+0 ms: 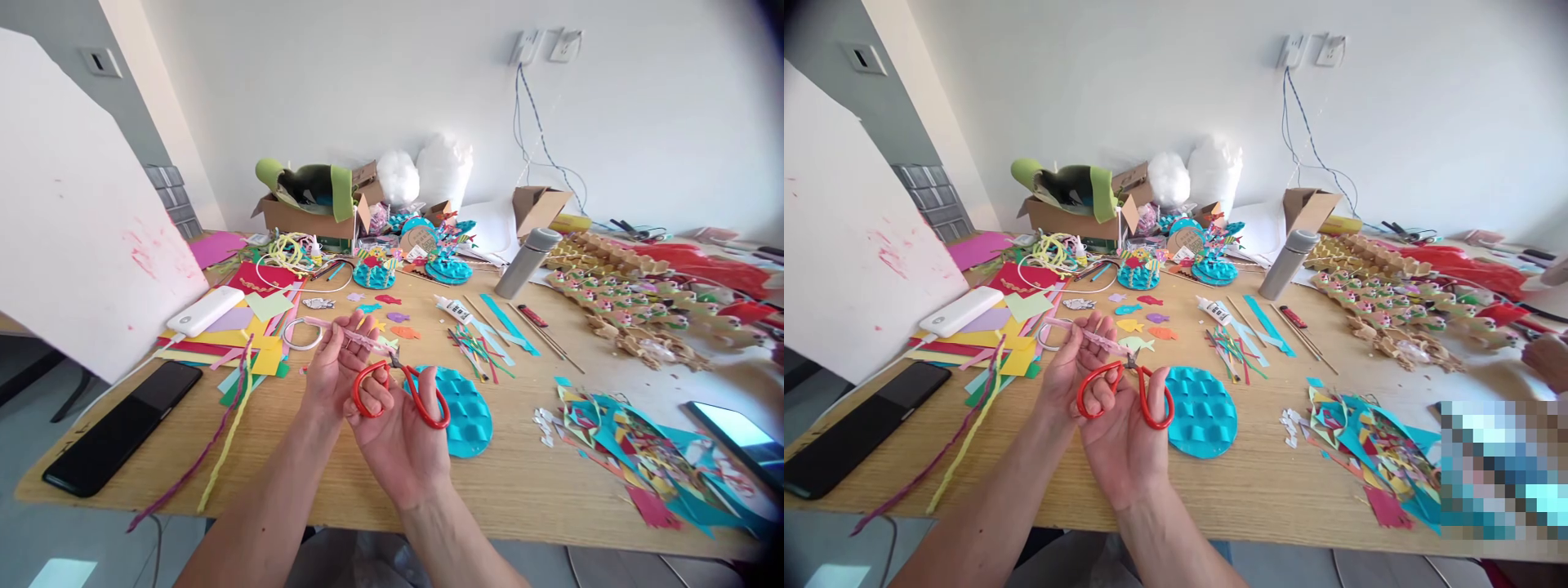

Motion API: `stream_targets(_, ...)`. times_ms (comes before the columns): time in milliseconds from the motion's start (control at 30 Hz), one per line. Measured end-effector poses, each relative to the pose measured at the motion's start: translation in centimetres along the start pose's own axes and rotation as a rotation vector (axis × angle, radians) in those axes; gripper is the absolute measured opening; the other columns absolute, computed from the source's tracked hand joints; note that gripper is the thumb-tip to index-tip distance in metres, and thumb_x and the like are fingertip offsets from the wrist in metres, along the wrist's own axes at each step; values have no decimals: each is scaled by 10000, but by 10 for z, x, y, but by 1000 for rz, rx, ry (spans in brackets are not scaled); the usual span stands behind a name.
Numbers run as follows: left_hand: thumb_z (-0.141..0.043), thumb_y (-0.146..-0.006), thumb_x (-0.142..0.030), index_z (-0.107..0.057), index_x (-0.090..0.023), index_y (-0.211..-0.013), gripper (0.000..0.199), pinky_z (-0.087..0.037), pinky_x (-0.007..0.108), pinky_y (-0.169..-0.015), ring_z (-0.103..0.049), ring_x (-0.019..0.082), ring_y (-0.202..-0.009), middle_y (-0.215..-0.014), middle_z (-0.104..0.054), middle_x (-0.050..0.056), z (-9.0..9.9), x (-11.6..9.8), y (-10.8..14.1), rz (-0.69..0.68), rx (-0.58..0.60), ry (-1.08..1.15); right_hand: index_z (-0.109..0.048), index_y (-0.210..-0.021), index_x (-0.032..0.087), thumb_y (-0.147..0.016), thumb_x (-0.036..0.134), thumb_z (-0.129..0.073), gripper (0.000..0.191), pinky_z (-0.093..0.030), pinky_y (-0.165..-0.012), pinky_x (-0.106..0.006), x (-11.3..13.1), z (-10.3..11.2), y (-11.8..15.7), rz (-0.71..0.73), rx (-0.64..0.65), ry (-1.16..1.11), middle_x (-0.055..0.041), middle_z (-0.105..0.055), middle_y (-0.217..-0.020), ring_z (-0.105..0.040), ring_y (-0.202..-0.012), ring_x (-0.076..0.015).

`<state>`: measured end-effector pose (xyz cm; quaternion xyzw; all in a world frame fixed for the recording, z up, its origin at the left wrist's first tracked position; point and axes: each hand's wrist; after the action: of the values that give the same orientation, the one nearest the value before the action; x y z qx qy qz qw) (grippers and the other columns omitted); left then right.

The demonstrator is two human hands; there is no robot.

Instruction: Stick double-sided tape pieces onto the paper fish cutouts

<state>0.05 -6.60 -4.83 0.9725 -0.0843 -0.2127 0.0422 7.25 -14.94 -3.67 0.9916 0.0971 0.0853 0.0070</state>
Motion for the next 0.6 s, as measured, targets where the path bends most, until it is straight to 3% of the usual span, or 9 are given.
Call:
stream_targets(200,-375,-994,-224,-662,-196,-939,294,-494,321,-980,-632,160,-1129,-1110,-718,33,-2,-2,3,81,-34,-11,-562,-789,150,-869,661,-446,530,-441,-642,-270,1,-2,0,0,6,-82,49,-358,-610,-402,-568,-103)
stream_targets(400,-416,-982,-271,-667,-253,-1032,257,-498,384,-970,-587,196,-1200,-1174,-698,18,3,-5,4,116,23,-67,-545,-802,151,-882,652,-438,519,-441,-633,-254,-1,-2,1,-14,10,-141,57,-347,-602,-395,-560,-95)
stream_targets(600,-369,-998,-230,-678,-217,-976,309,-480,326,-1005,-609,153,-1166,-1114,-721,16,-2,-2,4,101,-27,11,-518,-787,155,-911,620,-419,492,-423,-608,-227,-1,-3,3,-6,13,-169,73,-315,-582,-343,-519,-74)
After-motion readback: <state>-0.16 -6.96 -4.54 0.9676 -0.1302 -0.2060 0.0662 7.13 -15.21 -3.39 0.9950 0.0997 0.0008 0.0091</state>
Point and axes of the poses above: each hand's wrist, its own y-axis away from the middle knuckle, its own z-axis out of the back of the hand, x = y × z
